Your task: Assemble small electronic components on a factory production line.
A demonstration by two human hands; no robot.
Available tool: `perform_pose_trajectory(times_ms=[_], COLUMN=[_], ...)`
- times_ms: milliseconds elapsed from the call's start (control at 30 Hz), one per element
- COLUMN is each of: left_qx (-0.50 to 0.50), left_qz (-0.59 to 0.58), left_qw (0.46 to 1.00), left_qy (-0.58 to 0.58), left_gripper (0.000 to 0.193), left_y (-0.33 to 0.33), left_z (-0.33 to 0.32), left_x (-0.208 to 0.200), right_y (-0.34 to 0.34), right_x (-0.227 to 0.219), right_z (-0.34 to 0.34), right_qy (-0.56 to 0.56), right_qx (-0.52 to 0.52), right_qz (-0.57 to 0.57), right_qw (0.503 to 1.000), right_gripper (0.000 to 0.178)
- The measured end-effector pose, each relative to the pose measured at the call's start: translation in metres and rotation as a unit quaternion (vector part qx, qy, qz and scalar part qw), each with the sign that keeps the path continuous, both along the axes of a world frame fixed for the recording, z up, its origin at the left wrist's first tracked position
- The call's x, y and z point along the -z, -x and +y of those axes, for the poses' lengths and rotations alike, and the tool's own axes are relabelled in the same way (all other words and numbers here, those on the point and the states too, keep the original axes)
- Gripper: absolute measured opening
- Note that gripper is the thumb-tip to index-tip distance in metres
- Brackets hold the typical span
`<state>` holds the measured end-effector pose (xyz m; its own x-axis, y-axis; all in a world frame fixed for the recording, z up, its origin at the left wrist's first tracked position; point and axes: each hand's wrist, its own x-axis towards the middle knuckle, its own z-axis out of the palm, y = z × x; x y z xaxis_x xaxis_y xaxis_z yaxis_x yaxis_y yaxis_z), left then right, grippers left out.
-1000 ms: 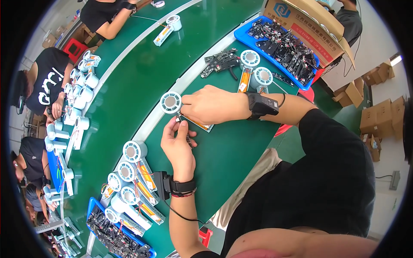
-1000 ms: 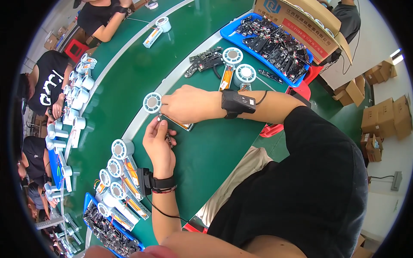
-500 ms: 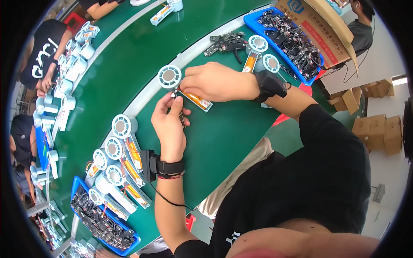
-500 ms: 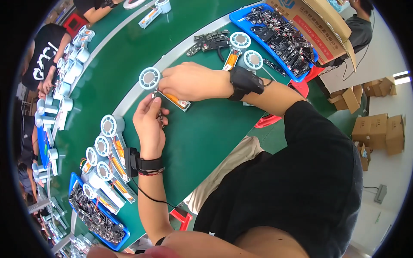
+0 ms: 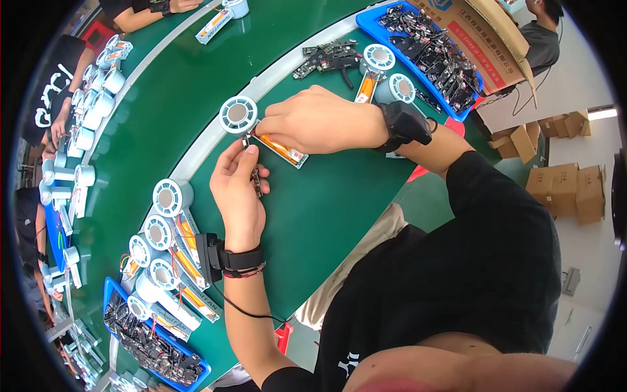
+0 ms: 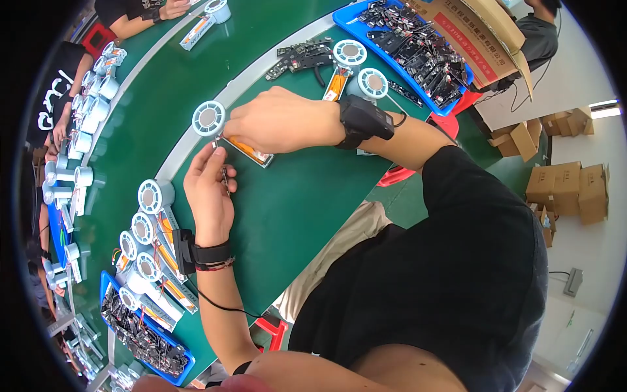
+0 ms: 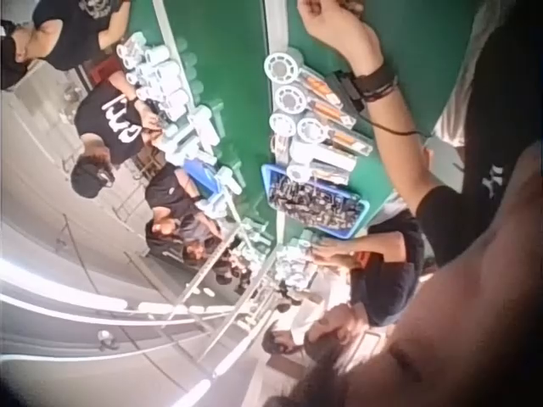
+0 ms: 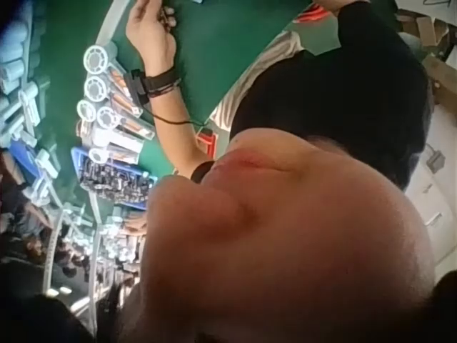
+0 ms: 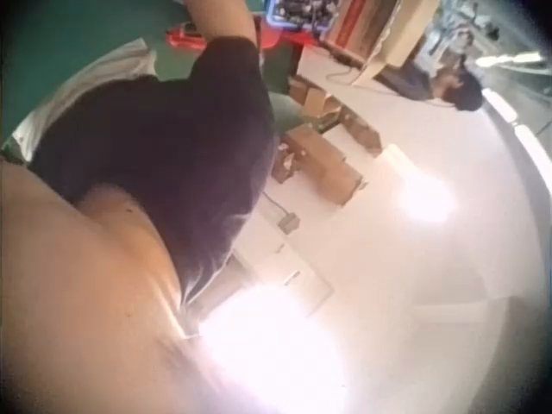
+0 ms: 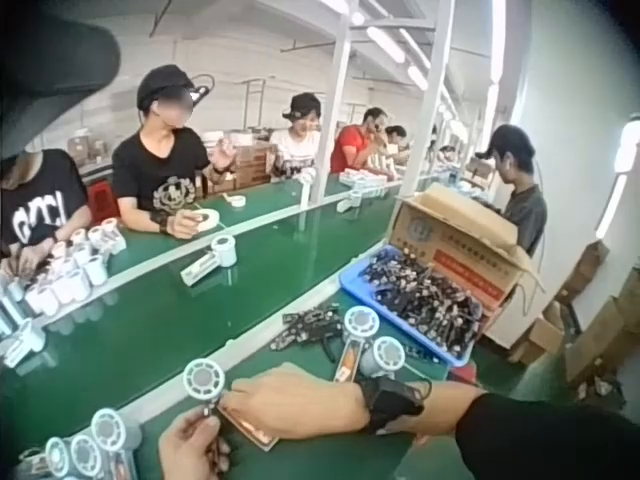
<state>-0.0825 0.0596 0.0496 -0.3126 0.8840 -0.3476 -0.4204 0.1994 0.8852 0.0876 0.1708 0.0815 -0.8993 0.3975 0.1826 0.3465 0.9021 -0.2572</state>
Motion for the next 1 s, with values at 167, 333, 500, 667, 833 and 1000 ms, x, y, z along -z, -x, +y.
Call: perform_pose_trajectory(times_ms=[167,333,500,667,833,1000], left_qx=[0.010,0.019,0.041,0.046,0.021,-0.010], left_qz=[-0.001,-0.008,-0.010,-0.024,-0.024,0.002], left_qw=[1.000,1.000,0.999,0.998,0.999,1.000], left_qy=[-0.006,-0.020,0.004,0.026,0.022,0.003], left_gripper=[0.039,0.038,0.036,0.030,0.021,0.014], left_y=[0.000,0.002,0.013,0.009,0.002,-0.012], left_z=[0.003,0.000,0.000,0.001,0.006,0.009], left_x=[-0.001,-0.001,0.001,0.000,0.005,0.006], right_y=[-0.001,0.002,-0.001,-0.005,-0.007,-0.004], right_x=[-0.004,-0.009,-0.023,-0.028,-0.009,-0.002], right_z=[0.001,-0.005,-0.008,-0.011,0.001,0.009], right_qy=[0.003,-0.007,0.037,0.063,0.038,0.140], right_qx=[0.007,0.026,0.028,0.039,0.008,0.056], right_qz=[-0.004,-0.069,-0.128,-0.158,-0.045,0.121], right_qw=[1.000,0.997,0.991,0.985,0.998,0.981], right_gripper=[0.024,0.022,0.021,0.021,0.019,0.020])
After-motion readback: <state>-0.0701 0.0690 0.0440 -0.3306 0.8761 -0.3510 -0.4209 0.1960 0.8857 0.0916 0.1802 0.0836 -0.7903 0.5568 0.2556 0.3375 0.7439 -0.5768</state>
